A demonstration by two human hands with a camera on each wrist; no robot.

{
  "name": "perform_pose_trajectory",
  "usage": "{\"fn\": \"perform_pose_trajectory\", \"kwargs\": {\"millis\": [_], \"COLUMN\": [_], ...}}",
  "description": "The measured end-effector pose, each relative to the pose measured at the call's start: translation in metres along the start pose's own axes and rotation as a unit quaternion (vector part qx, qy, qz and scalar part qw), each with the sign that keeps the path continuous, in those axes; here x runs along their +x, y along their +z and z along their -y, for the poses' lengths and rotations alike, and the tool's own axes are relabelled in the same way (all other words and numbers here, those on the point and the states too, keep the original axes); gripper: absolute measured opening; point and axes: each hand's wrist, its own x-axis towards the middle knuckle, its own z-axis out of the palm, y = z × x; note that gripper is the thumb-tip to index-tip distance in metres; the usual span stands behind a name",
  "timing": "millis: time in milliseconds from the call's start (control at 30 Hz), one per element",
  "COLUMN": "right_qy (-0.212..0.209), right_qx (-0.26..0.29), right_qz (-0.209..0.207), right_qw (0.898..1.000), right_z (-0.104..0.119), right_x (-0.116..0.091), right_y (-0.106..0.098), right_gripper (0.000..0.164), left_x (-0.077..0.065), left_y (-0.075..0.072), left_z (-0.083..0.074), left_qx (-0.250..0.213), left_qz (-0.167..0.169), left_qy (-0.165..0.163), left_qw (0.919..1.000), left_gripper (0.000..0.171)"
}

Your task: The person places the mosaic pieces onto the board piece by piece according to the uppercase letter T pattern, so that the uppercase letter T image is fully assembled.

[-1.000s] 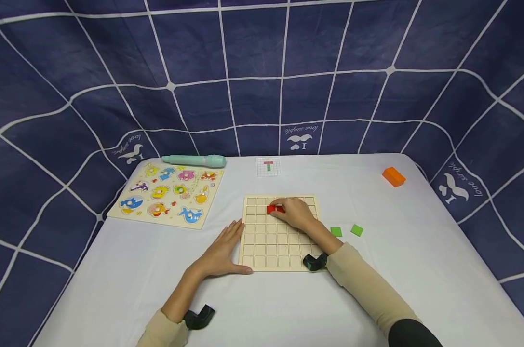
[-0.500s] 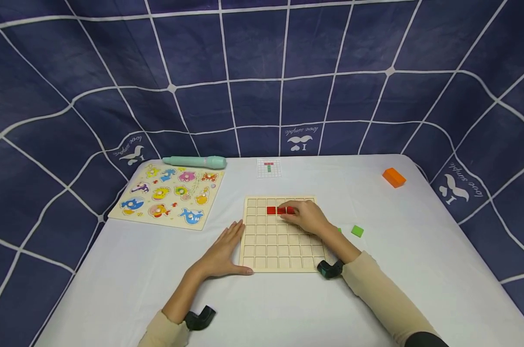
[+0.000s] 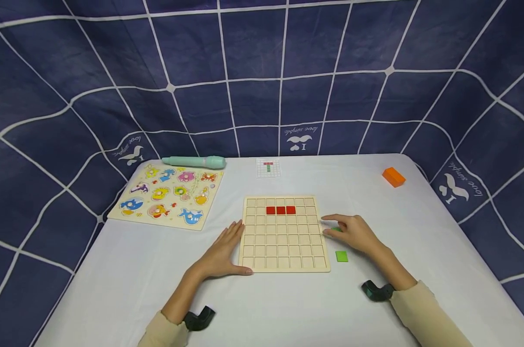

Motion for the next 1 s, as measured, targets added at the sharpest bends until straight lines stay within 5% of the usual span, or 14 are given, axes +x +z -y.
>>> {"fn": "perform_pose_trajectory", "kwargs": {"millis": [367, 733, 1000], "right_qy": [-0.001, 0.042, 0.034], "right_qx": [-0.017, -0.016, -0.028], "right_qz": [-0.023, 0.033, 0.023], "right_qw": [1.000, 0.998, 0.999], "right_z": [-0.018, -0.024, -0.027], "right_x": [-0.020, -0.022, -0.025], "right_y": [-0.018, -0.012, -0.007], "right_gripper": [0.037, 0.049, 0.042], "left_x": [0.000, 0.000, 0.000], "left_y": [-0.002, -0.002, -0.001], "left_z": [-0.001, -0.002, -0.002], "left_qx": [-0.003, 0.000, 0.002], "left_qz": [0.003, 0.006, 0.004], "left_qy": [-0.002, -0.001, 0.000], "left_qw": [1.0000, 1.0000, 1.0000], "left_gripper": [0.126, 0.126, 0.126]}}
